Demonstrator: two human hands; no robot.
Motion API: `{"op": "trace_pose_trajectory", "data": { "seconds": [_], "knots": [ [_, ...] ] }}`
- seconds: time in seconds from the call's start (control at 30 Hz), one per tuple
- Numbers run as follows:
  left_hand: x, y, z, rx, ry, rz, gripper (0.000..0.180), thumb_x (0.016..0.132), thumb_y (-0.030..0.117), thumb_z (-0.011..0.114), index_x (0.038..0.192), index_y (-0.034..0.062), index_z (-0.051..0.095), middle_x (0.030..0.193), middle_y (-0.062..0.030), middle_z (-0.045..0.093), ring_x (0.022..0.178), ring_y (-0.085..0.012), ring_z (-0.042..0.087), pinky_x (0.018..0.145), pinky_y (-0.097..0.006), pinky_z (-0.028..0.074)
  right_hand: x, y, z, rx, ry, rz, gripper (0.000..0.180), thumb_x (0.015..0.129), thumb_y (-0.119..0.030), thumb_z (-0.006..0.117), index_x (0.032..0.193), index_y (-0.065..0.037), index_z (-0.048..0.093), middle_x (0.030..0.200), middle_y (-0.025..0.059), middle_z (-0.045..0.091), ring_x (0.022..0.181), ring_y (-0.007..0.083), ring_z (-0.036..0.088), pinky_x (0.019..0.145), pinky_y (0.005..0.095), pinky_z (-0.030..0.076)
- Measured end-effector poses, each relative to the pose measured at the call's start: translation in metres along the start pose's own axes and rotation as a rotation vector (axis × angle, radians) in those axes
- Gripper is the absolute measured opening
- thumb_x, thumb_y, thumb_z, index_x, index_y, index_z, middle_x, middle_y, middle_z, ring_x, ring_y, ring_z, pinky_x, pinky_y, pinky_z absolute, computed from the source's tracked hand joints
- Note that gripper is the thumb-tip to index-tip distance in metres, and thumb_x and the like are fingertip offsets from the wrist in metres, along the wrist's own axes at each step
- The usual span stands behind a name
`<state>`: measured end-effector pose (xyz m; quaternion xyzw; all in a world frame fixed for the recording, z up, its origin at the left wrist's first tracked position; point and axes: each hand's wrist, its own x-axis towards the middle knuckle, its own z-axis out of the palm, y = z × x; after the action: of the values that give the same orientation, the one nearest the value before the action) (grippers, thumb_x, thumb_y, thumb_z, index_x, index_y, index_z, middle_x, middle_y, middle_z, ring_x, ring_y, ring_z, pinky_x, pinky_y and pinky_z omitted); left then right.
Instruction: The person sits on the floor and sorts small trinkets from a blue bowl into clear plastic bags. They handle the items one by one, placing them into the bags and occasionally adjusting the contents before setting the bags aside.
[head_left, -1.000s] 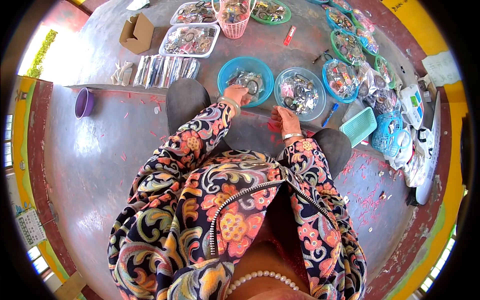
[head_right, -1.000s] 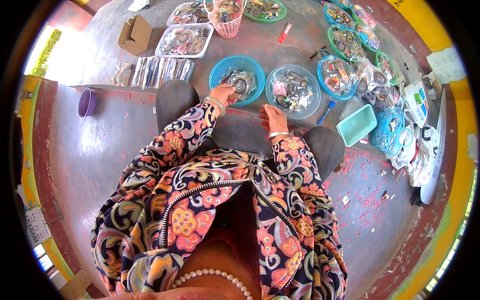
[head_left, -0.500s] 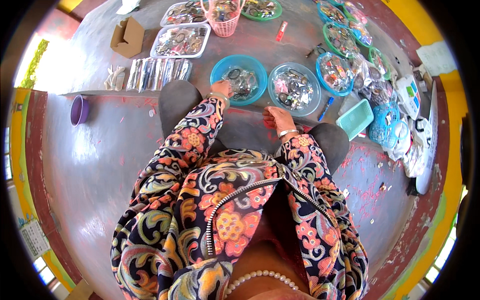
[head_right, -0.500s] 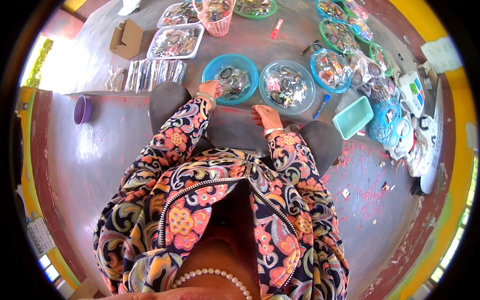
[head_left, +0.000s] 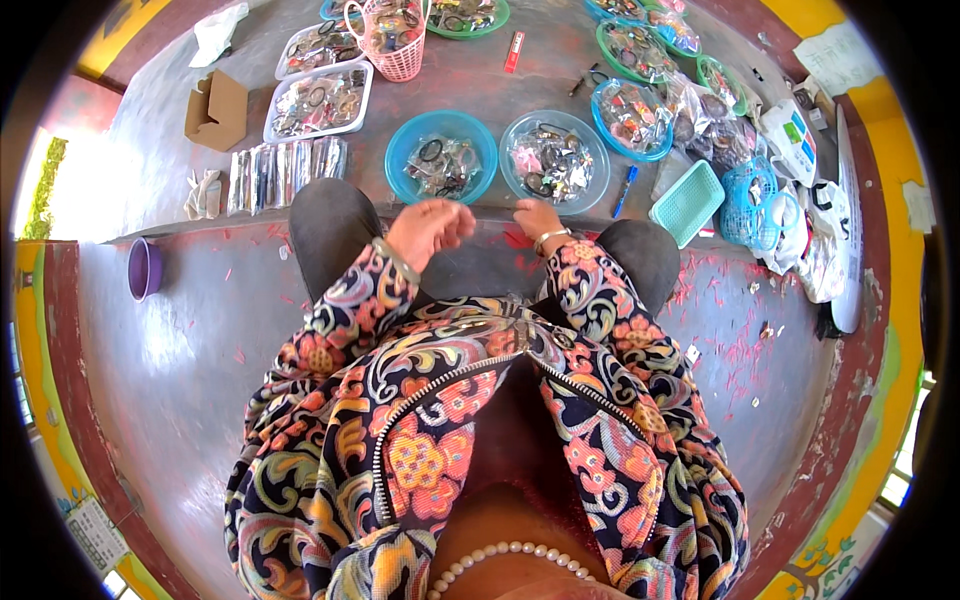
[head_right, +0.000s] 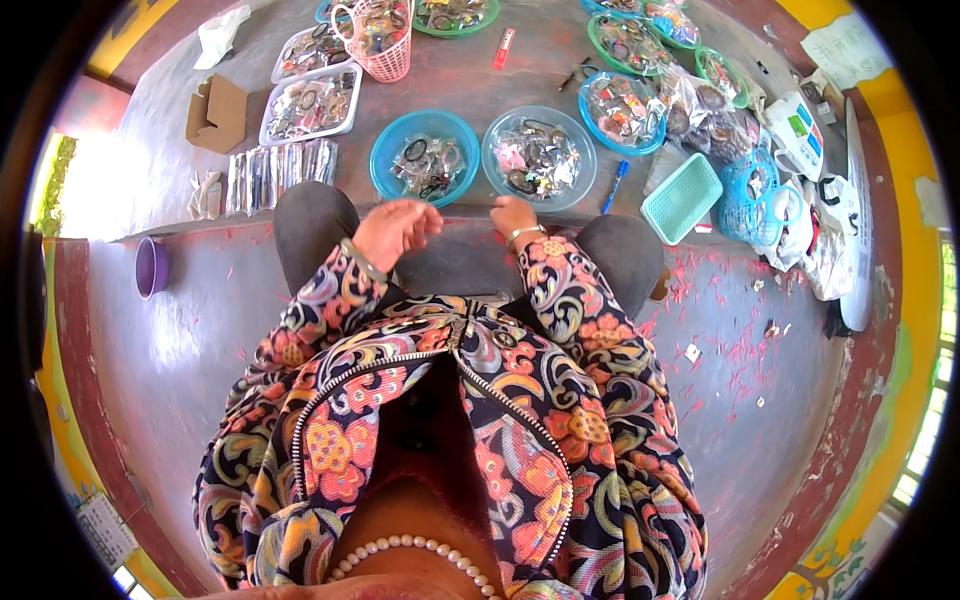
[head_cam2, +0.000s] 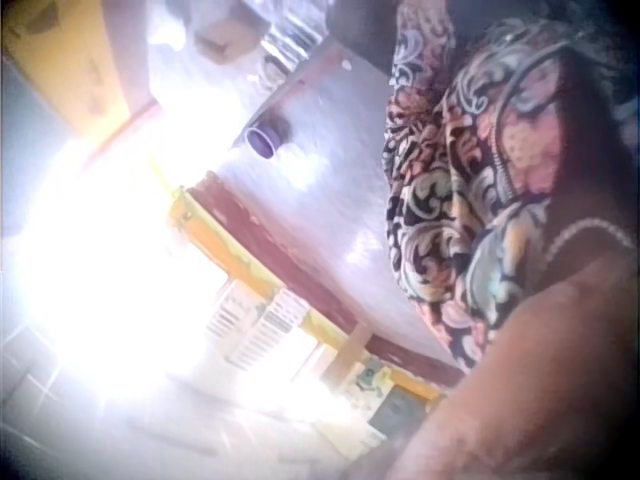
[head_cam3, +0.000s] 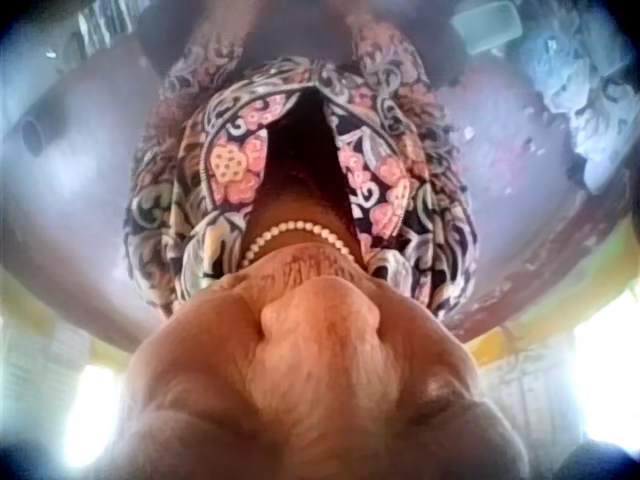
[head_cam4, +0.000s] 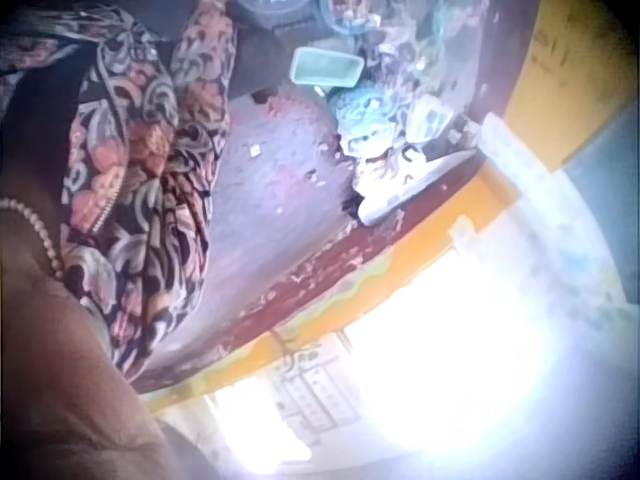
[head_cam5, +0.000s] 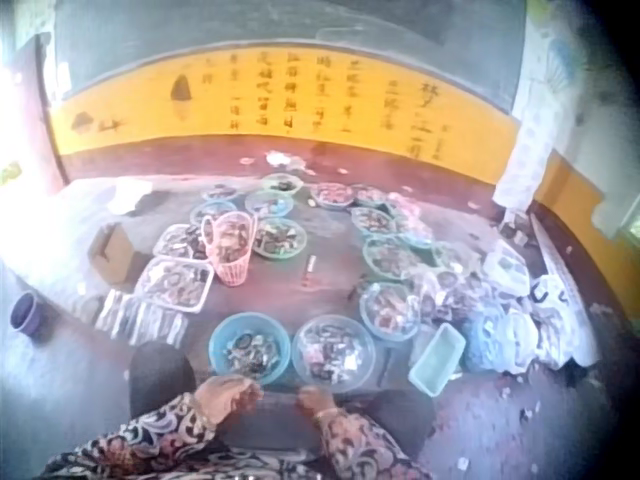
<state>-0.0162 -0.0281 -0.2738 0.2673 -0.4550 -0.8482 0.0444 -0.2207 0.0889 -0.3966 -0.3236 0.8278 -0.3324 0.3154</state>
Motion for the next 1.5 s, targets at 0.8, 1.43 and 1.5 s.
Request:
{"op": "trace_pose_trajectory", "data": {
  "seconds": [0.8, 1.43, 1.5],
  "knots": [
    [0.036, -0.067, -0.021, 0.227, 0.198, -0.186, 0.017, 0.08, 0.011, 0.045, 0.08, -0.0037, 0.053, 0.069, -0.0087, 0.055, 0.053, -0.0128, 0.052, 0.041, -0.022, 0.04, 0.067, 0.032, -0.046, -0.51, 0.161, 0.422, 0.042, 0.079, -0.028, 0.044, 0.113, -0.003, 0.046, 0.122, 0.0103, 0.039, 0.114, 0.0254, 0.036, 0.09, 0.0405, 0.034],
    [0.024, -0.044, -0.015, 0.011, 0.153, -0.143, 0.038, 0.08, 0.036, 0.052, 0.095, 0.0013, 0.055, 0.086, -0.0088, 0.059, 0.077, -0.017, 0.058, 0.062, -0.027, 0.045, -0.023, -0.08, -0.043, 1.206, 0.04, -0.106, 0.029, 0.085, -0.018, 0.043, 0.101, 0.004, 0.052, 0.102, 0.0126, 0.055, 0.09, 0.0215, 0.055, 0.074, 0.0321, 0.044],
    [0.022, -0.031, -0.004, -0.204, 0.15, -0.095, 0.037, 0.08, 0.037, 0.053, 0.094, 0.0022, 0.055, 0.086, -0.0087, 0.059, 0.076, -0.0168, 0.057, 0.062, -0.027, 0.045, -0.042, -0.082, -0.038, 1.359, -0.167, -0.105, 0.03, 0.085, -0.018, 0.043, 0.103, 0.005, 0.051, 0.103, 0.0111, 0.055, 0.091, 0.0191, 0.054, 0.073, 0.0312, 0.044]
  ]
}}
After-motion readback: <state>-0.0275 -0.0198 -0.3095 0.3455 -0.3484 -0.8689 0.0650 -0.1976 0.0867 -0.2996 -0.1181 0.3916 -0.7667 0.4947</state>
